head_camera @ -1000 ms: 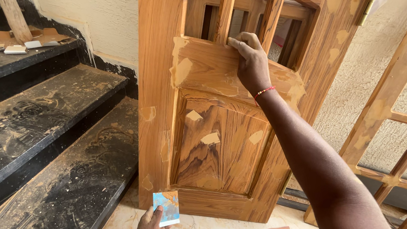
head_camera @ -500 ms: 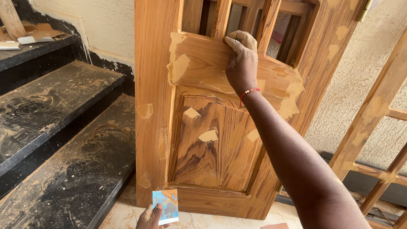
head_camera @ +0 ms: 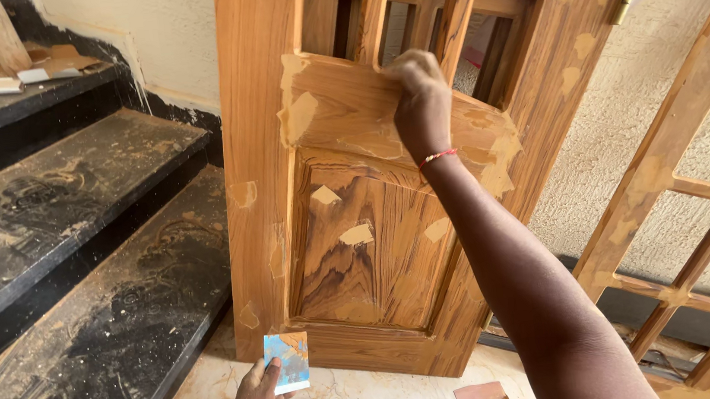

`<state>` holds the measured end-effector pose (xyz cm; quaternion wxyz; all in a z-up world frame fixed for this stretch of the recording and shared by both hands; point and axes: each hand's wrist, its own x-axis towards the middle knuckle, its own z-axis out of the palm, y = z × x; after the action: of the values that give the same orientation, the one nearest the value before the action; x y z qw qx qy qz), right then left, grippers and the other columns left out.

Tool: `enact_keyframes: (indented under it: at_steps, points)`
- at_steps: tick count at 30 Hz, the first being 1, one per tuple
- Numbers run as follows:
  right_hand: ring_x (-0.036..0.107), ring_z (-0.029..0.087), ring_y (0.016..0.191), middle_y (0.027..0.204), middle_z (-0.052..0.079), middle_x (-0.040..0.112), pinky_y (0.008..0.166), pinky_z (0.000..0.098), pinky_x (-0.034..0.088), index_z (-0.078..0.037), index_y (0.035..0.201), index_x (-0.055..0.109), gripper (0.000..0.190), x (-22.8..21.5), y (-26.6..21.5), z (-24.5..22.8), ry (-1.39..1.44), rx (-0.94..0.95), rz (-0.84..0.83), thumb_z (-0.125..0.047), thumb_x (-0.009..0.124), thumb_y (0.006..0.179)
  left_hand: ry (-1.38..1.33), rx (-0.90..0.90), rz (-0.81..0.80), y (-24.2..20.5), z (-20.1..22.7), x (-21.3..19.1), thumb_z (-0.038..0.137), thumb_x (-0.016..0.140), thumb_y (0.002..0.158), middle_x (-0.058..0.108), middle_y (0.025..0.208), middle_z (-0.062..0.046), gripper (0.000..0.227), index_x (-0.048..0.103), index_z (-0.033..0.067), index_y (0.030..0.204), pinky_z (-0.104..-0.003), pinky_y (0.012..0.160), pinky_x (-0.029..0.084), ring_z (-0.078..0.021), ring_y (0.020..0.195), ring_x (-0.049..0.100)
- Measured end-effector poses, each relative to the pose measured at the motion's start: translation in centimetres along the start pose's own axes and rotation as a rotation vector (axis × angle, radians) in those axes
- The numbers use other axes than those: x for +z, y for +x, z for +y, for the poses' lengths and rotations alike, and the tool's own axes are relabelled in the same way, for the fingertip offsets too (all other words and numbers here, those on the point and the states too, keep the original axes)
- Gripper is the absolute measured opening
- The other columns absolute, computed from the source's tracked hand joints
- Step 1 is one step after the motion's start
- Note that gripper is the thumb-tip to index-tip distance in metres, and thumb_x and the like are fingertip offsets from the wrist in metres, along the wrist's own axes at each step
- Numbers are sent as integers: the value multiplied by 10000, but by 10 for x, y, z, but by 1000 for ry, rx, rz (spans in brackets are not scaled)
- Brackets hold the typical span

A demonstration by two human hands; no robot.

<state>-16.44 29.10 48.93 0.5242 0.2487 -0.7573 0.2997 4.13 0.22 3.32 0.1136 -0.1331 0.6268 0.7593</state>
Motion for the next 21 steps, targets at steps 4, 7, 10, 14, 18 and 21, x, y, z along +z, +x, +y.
enact_keyframes:
  at_steps: [4,7,10,14,18,21]
  points:
    - [650,319,1107,1156,145,653,944,395,553,-11,996,754,316,-4,9,6,-28,6,-23,170,553,833,11,-42,13,3,-5,-4,413,516,988,733,1098,-200,553,584,-36,1303,-421,805,638,-280,950,773]
    - [639,327,1096,1121,127,662,950,407,534,-41,970,772,306,-2,14,7,-19,31,-63,148,568,843,26,-26,-14,2,-3,-7,423,497,986,740,1098,-195,569,567,-25,1329,-419,803,655,-279,950,776]
    - [613,336,1101,1121,120,657,956,415,512,-55,978,782,258,1,15,6,-30,15,-93,105,600,889,88,-30,-17,0,-1,-8,444,477,992,749,1104,-199,589,554,-10,1360,-401,811,681,-283,952,773]
    - [604,331,1115,1124,109,660,971,409,504,-61,997,784,275,2,17,4,-33,32,-115,104,588,899,109,-60,-9,1,0,-5,458,461,993,745,1123,-216,612,527,-8,1385,-400,821,647,-286,979,779]
    - [612,321,1105,1115,106,677,964,409,505,-65,964,795,286,-1,16,2,32,41,-136,113,577,909,122,-83,0,1,0,-6,460,449,1006,736,1136,-234,628,524,-34,1386,-401,829,637,-285,999,791]
    - [665,270,1050,1077,88,689,950,372,555,-69,966,773,252,-3,20,4,154,161,-106,85,576,932,129,-78,-2,2,0,-7,464,454,989,744,1146,-220,622,509,3,1403,-394,829,633,-289,986,788]
